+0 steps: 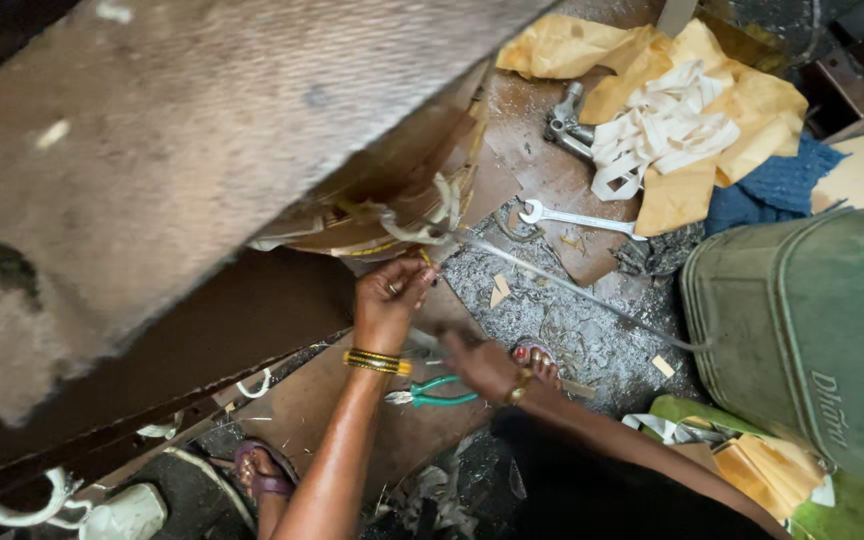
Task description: The person is repairing an electrical component by stripping and twisting wires. They use pliers to strip the insulation and then twist the exposed wires together.
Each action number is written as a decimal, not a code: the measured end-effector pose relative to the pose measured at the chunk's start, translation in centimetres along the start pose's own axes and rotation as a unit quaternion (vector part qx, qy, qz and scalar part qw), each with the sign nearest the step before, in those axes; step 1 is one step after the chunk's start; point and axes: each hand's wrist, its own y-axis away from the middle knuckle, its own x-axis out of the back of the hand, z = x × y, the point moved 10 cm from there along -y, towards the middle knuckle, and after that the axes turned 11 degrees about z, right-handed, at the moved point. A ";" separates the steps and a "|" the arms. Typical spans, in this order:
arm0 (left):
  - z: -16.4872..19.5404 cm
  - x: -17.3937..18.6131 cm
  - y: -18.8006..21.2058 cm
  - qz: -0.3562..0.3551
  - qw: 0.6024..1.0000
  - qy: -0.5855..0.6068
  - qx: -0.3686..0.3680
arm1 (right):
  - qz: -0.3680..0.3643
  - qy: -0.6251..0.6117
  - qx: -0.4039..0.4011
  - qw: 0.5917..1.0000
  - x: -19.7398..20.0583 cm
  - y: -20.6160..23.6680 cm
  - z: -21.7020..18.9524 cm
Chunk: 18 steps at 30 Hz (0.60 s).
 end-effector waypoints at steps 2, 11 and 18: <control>0.2 0.1 -0.1 -0.003 1.000 -0.012 -0.011 | 0.098 -0.104 -0.025 0.989 6.2 0.7 0.8; 0.0 0.0 -0.5 0.007 1.000 0.001 -0.008 | 0.043 -0.331 -0.012 0.943 15.9 2.4 -0.8; -0.1 0.4 -0.5 0.002 0.999 0.024 -0.027 | -0.066 -0.162 0.043 0.984 14.1 -1.0 0.1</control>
